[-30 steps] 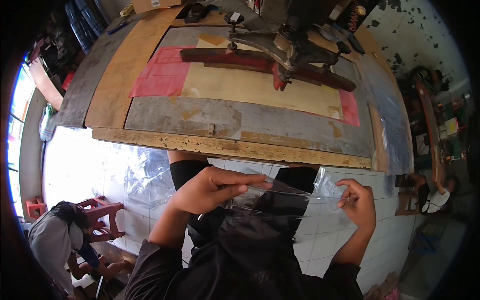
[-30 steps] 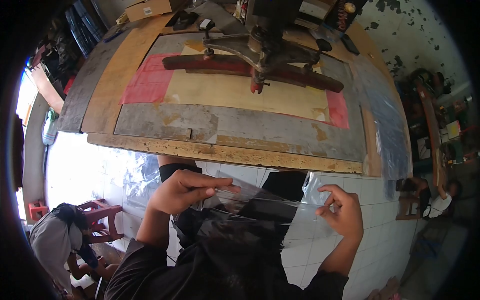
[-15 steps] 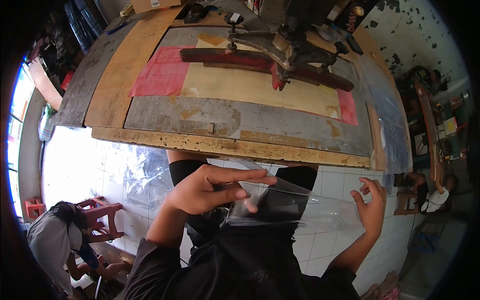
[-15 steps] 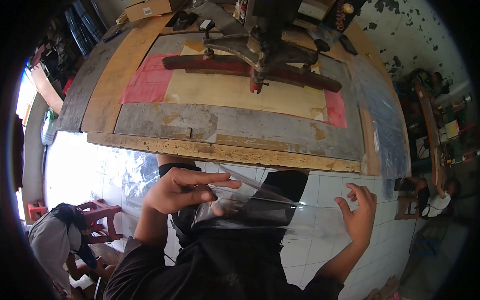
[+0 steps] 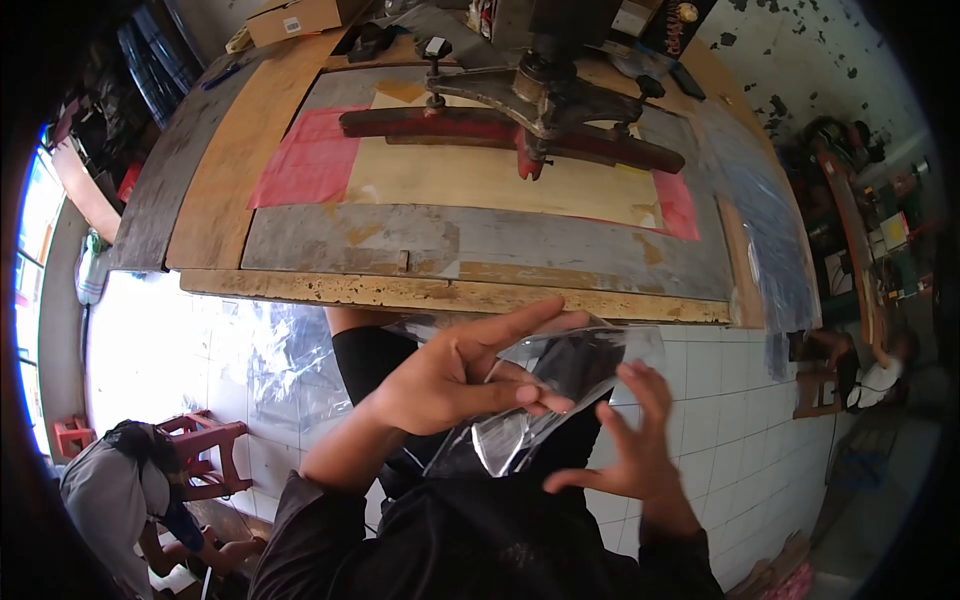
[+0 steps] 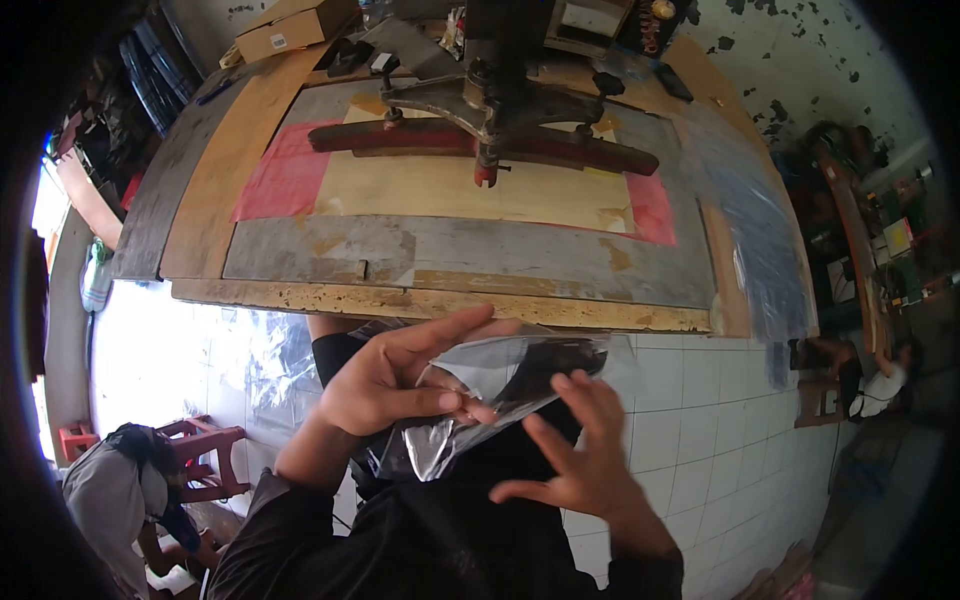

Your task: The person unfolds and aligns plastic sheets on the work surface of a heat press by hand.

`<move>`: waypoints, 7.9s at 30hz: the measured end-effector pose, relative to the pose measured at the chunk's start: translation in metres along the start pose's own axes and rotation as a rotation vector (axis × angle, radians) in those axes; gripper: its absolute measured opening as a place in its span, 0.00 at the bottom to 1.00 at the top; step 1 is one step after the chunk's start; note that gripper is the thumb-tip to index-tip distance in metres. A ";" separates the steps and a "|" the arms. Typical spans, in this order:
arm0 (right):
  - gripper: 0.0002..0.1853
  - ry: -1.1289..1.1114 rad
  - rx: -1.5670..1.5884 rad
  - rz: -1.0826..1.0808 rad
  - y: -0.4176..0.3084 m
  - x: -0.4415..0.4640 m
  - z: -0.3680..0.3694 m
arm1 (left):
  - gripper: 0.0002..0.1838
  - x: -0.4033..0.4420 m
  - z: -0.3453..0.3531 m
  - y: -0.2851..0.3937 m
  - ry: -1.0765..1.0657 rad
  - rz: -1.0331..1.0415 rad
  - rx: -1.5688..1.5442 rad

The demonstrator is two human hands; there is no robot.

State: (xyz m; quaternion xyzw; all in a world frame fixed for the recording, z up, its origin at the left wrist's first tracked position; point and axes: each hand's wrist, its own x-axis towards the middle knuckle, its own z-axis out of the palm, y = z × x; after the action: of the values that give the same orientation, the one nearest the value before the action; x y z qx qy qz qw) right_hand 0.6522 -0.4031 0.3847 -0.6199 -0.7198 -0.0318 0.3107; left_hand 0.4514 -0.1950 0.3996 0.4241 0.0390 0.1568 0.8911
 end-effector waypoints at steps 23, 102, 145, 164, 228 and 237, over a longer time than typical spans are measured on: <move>0.13 0.128 0.310 0.180 0.041 0.020 -0.035 | 0.33 0.009 0.002 -0.011 0.100 0.025 0.547; 0.10 0.215 0.628 0.729 0.195 0.129 0.040 | 0.27 0.015 -0.134 0.054 0.641 0.250 0.832; 0.08 0.158 0.918 0.666 0.202 0.120 0.030 | 0.19 0.015 -0.133 0.053 0.696 0.298 0.741; 0.08 0.223 0.924 0.695 0.203 0.122 0.033 | 0.24 0.014 -0.135 0.054 0.693 0.339 0.654; 0.12 0.196 0.906 0.688 0.201 0.116 0.027 | 0.18 0.009 -0.140 0.054 0.617 0.208 0.739; 0.14 0.208 0.926 0.682 0.200 0.116 0.028 | 0.13 0.010 -0.132 0.055 0.640 0.220 0.811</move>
State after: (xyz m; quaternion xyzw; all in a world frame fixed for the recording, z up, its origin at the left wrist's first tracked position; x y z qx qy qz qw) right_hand 0.8186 -0.2441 0.3510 -0.6098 -0.3841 0.3274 0.6111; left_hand 0.4206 -0.0612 0.3586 0.6672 0.3220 0.3435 0.5772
